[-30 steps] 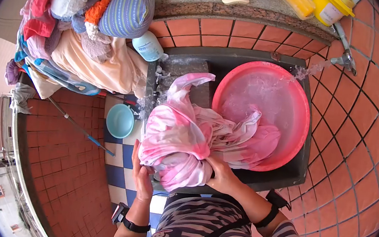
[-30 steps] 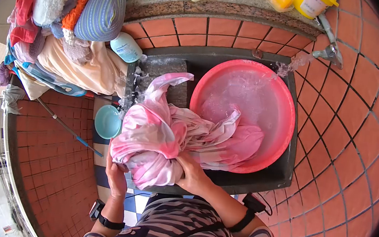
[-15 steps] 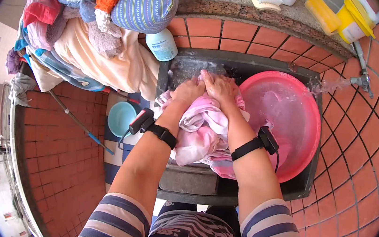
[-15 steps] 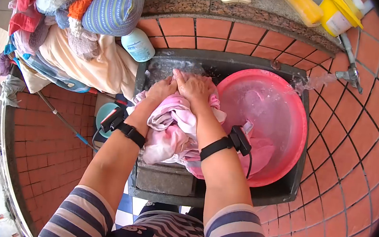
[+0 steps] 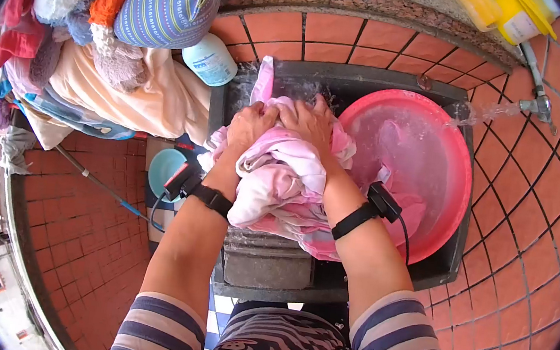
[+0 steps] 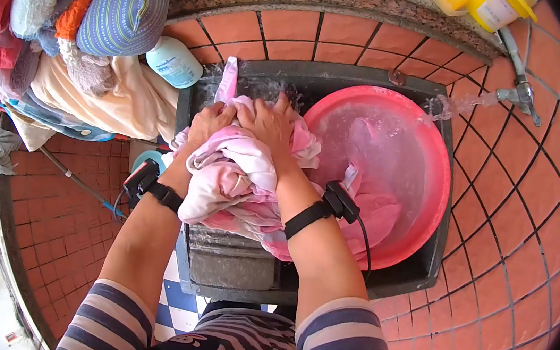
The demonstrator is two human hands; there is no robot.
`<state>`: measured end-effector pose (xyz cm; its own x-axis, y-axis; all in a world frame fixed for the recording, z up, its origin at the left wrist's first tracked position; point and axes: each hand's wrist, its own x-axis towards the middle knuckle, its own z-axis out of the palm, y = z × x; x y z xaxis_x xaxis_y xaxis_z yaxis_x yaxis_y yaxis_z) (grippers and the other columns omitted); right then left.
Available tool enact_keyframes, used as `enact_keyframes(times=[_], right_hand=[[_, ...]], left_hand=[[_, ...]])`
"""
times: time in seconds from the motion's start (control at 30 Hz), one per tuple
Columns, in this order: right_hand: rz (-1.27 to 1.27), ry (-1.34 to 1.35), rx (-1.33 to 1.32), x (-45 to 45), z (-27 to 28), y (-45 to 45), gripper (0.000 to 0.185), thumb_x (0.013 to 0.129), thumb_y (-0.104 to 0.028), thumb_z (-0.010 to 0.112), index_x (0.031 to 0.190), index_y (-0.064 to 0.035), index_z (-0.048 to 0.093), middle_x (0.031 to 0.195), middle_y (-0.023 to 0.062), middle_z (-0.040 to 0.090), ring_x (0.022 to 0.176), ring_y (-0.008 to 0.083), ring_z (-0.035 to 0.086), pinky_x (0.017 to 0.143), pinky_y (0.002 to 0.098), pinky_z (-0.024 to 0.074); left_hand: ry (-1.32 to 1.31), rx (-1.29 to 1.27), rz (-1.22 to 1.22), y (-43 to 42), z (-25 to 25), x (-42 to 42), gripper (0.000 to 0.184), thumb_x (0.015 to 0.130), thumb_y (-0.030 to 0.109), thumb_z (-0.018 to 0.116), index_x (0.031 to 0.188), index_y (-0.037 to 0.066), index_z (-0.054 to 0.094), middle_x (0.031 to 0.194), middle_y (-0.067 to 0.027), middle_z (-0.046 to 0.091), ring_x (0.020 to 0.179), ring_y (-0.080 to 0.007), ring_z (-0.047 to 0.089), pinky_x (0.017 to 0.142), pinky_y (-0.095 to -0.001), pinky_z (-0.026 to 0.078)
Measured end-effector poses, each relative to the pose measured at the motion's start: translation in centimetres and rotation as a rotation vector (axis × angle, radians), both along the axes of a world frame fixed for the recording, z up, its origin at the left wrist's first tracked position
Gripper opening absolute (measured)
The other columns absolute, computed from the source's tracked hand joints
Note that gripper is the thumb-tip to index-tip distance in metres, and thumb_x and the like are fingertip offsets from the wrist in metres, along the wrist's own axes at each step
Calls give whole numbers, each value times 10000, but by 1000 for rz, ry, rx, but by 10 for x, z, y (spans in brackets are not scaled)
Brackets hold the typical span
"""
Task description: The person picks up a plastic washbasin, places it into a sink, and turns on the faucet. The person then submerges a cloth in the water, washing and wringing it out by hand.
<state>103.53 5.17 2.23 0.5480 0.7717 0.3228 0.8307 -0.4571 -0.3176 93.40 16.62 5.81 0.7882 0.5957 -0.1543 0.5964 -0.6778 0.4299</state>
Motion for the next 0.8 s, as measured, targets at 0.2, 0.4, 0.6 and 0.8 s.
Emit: enact_keyframes(times=[0.2,0.4,0.6,0.8], right_hand=[[235,686,271,-98,95,-143,495,816,-471,653,990,-18,558,1364,301,366,1213,456,440,1003,504,350],[100,550,373,-65,41,-61,300,864,-287,579,1002,-24,531,1149,241,511,1039,436,495,898,508,398],[23,745,169,-19,28,-31,672,828,-455,666,1279,-16,431,1206,279,516,1144,438,495,960,473,408],[207,681,-230,29,66,-239,1224,590,-379,871,1494,-49,113,1515,249,177,1404,414,189,1132,457,229]], left_hand=[[-545,23,19,-138,66,-133,769,782,421,631,1319,-97,445,907,-229,604,773,-340,593,764,-403,469],[-462,-41,208,-77,18,-67,521,763,350,588,1130,-18,624,831,-239,603,769,-392,614,668,-449,481],[-289,-445,541,-19,2,-24,441,769,393,562,867,-11,710,710,-188,668,737,-321,660,747,-394,481],[-663,-682,571,-23,-1,-48,269,836,192,570,789,-47,685,680,17,596,627,-74,487,602,-226,395]])
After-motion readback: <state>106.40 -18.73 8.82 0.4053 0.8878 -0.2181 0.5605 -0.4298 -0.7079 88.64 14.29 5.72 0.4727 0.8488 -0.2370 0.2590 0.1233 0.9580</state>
